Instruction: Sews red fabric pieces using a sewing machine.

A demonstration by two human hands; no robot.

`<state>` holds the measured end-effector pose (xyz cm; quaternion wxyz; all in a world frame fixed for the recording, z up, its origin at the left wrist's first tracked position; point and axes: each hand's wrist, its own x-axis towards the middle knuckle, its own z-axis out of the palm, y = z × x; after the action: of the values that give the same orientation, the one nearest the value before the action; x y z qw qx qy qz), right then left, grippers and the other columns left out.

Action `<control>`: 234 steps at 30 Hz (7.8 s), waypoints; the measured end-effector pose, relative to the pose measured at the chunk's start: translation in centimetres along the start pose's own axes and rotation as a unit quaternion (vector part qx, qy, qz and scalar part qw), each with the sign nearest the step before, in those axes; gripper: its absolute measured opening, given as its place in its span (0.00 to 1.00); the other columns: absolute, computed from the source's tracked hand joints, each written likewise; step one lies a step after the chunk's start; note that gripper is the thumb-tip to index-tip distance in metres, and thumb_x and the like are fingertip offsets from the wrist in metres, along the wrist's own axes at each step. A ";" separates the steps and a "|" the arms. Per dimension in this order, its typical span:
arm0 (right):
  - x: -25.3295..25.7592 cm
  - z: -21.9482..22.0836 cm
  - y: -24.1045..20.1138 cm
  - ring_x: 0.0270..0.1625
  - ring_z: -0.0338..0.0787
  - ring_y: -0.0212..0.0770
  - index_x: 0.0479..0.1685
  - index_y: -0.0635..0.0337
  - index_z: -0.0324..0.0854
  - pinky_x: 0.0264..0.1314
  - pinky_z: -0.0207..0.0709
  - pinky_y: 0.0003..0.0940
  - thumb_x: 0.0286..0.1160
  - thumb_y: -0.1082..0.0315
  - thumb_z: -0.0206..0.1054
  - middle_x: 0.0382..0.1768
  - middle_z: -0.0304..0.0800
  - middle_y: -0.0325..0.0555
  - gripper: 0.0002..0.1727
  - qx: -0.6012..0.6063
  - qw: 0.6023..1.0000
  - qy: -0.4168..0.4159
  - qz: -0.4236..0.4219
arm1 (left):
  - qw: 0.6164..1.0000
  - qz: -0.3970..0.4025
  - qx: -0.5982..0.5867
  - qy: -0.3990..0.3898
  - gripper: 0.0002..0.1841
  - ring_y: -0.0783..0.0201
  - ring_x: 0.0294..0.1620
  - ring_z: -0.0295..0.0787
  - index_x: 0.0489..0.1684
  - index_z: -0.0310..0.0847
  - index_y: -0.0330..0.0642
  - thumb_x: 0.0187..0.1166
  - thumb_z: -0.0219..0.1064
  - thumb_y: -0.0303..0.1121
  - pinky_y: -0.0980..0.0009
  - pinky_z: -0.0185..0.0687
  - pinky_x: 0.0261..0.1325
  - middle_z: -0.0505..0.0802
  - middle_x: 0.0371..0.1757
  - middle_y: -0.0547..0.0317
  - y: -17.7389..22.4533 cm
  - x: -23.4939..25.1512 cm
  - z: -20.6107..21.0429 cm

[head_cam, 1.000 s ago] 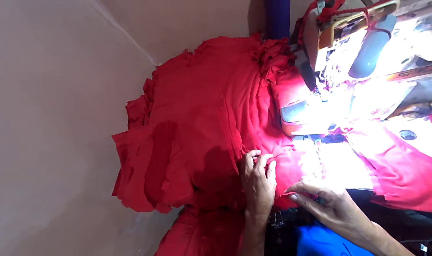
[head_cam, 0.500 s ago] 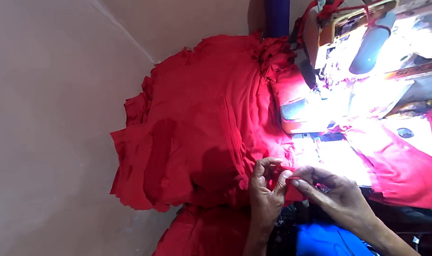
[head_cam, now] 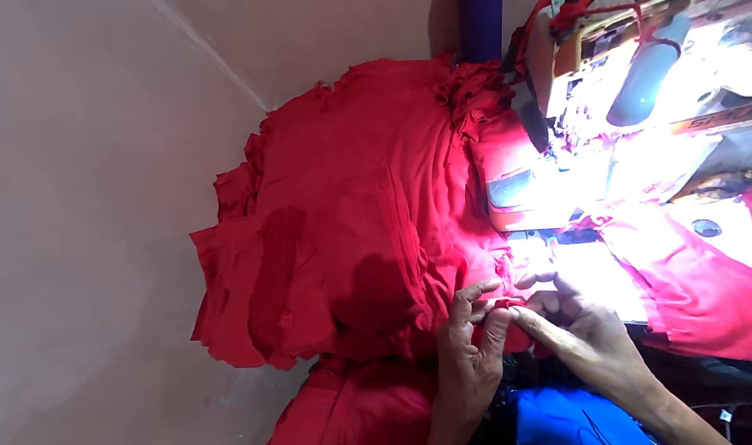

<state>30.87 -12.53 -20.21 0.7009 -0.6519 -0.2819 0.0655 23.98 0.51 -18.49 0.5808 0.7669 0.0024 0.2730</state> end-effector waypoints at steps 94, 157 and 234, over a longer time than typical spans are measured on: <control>6.0 -6.3 1.5 0.34 0.90 0.50 0.55 0.61 0.93 0.39 0.80 0.51 0.79 0.60 0.62 0.35 0.94 0.54 0.19 -0.374 0.906 0.174 -0.093 | 0.953 0.008 0.275 -0.128 0.20 0.36 0.70 0.82 0.78 0.72 0.35 0.93 0.50 0.34 0.40 0.75 0.70 0.84 0.72 0.34 -5.1 21.7 2.9; 6.8 8.8 -1.7 0.80 0.76 0.62 0.30 0.54 0.91 0.74 0.69 0.65 0.75 0.53 0.67 0.73 0.83 0.58 0.16 -0.237 0.908 -0.157 -0.307 | 0.929 0.250 0.200 0.186 0.05 0.82 0.44 0.87 0.50 0.79 0.38 0.81 0.64 0.24 0.81 0.85 0.51 0.90 0.44 0.71 6.8 8.3 -14.3; 0.4 -3.0 -2.4 0.24 0.72 0.08 0.54 0.59 0.80 0.26 0.65 0.06 0.81 0.64 0.66 0.21 0.78 0.18 0.10 0.083 0.938 -0.335 0.028 | 0.990 0.033 -0.023 -0.138 0.08 0.81 0.50 0.89 0.45 0.89 0.26 0.80 0.66 0.24 0.82 0.84 0.60 0.95 0.45 0.62 2.6 1.1 -5.1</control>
<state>31.97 -15.36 -17.75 0.6156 -0.5391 -0.4754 0.3231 21.96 4.50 -14.78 0.5836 0.7833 -0.1096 0.1839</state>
